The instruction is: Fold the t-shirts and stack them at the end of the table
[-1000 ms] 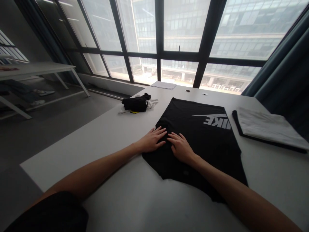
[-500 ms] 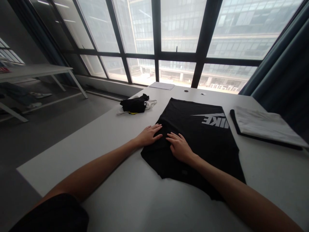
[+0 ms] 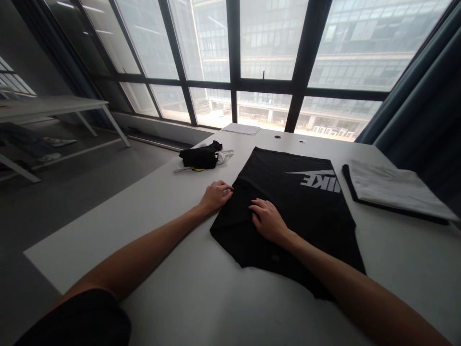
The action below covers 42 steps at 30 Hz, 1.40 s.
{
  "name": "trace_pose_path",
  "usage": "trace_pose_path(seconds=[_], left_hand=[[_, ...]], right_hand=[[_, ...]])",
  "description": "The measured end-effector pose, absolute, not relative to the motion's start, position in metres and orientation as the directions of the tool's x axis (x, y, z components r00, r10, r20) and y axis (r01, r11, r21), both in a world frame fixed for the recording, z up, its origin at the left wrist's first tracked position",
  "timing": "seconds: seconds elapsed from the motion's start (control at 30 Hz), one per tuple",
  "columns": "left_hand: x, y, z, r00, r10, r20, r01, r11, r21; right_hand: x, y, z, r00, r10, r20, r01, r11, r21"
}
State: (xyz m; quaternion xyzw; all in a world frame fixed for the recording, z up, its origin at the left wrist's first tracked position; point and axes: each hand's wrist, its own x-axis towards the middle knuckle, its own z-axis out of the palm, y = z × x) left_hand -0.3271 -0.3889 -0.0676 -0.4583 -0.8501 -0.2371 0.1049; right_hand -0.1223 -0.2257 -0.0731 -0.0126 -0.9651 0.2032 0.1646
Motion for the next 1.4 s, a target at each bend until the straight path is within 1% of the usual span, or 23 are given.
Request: trace_pose_path(seconds=[0.07, 0.1, 0.2, 0.3, 0.4, 0.47, 0.57, 0.67, 0.8, 0.87, 0.93, 1.0, 1.1, 1.17, 1.3, 1.4], left_hand=[[-0.323, -0.388, -0.065, -0.552, 0.729, 0.406, 0.834, 0.471, 0.288], [-0.320, -0.388, -0.064, -0.532, 0.733, 0.424, 0.846, 0.447, 0.291], [-0.307, -0.388, -0.061, -0.403, 0.796, 0.451, 0.909, 0.293, 0.296], [-0.293, -0.388, -0.061, -0.252, 0.896, 0.367, 0.952, 0.162, 0.258], [-0.285, -0.391, -0.063, -0.178, 0.958, 0.226, 0.964, 0.123, 0.236], [-0.283, -0.395, -0.063, -0.163, 0.972, 0.166, 0.964, 0.121, 0.238], [-0.280, -0.402, -0.062, -0.149, 0.981, 0.127, 0.967, 0.117, 0.227], [-0.278, -0.408, -0.061, -0.095, 0.989, 0.113, 0.976, 0.071, 0.204], [-0.279, -0.410, -0.057, -0.030, 0.997, 0.074, 0.976, 0.013, 0.217], [-0.280, -0.407, -0.054, -0.041, 0.995, 0.086, 0.975, 0.020, 0.223], [-0.282, -0.403, -0.053, -0.090, 0.987, 0.134, 0.973, 0.059, 0.221], [-0.285, -0.398, -0.055, -0.142, 0.975, 0.173, 0.972, 0.104, 0.210], [-0.290, -0.393, -0.065, -0.179, 0.973, 0.148, 0.971, 0.150, 0.184], [-0.293, -0.393, -0.071, -0.194, 0.974, 0.115, 0.970, 0.174, 0.170], [-0.294, -0.394, -0.073, -0.212, 0.971, 0.109, 0.968, 0.194, 0.160], [-0.297, -0.393, -0.070, -0.236, 0.962, 0.139, 0.959, 0.208, 0.193]], right_hand=[[-0.122, -0.226, -0.072, -0.947, 0.081, 0.310, -0.049, 0.919, -0.390], [-0.122, -0.226, -0.072, -0.947, 0.079, 0.312, -0.050, 0.921, -0.387], [-0.122, -0.226, -0.071, -0.945, 0.071, 0.320, -0.057, 0.927, -0.372], [-0.121, -0.226, -0.071, -0.944, 0.056, 0.325, -0.067, 0.932, -0.356], [-0.120, -0.226, -0.071, -0.946, 0.053, 0.321, -0.066, 0.935, -0.348], [-0.120, -0.226, -0.072, -0.947, 0.054, 0.316, -0.062, 0.936, -0.347], [-0.119, -0.226, -0.073, -0.947, 0.053, 0.318, -0.064, 0.936, -0.347], [-0.120, -0.226, -0.073, -0.947, 0.057, 0.316, -0.062, 0.933, -0.354], [-0.120, -0.226, -0.071, -0.948, 0.069, 0.310, -0.056, 0.925, -0.375], [-0.121, -0.225, -0.070, -0.933, 0.122, 0.340, -0.021, 0.921, -0.389], [-0.122, -0.224, -0.069, -0.905, 0.201, 0.374, 0.041, 0.918, -0.394], [-0.124, -0.223, -0.070, -0.899, 0.250, 0.360, 0.101, 0.918, -0.385], [-0.125, -0.222, -0.073, -0.933, 0.242, 0.266, 0.139, 0.924, -0.356], [-0.125, -0.222, -0.075, -0.946, 0.226, 0.233, 0.139, 0.930, -0.339], [-0.125, -0.222, -0.076, -0.946, 0.219, 0.238, 0.135, 0.936, -0.325], [-0.125, -0.222, -0.075, -0.946, 0.222, 0.235, 0.140, 0.936, -0.322]])
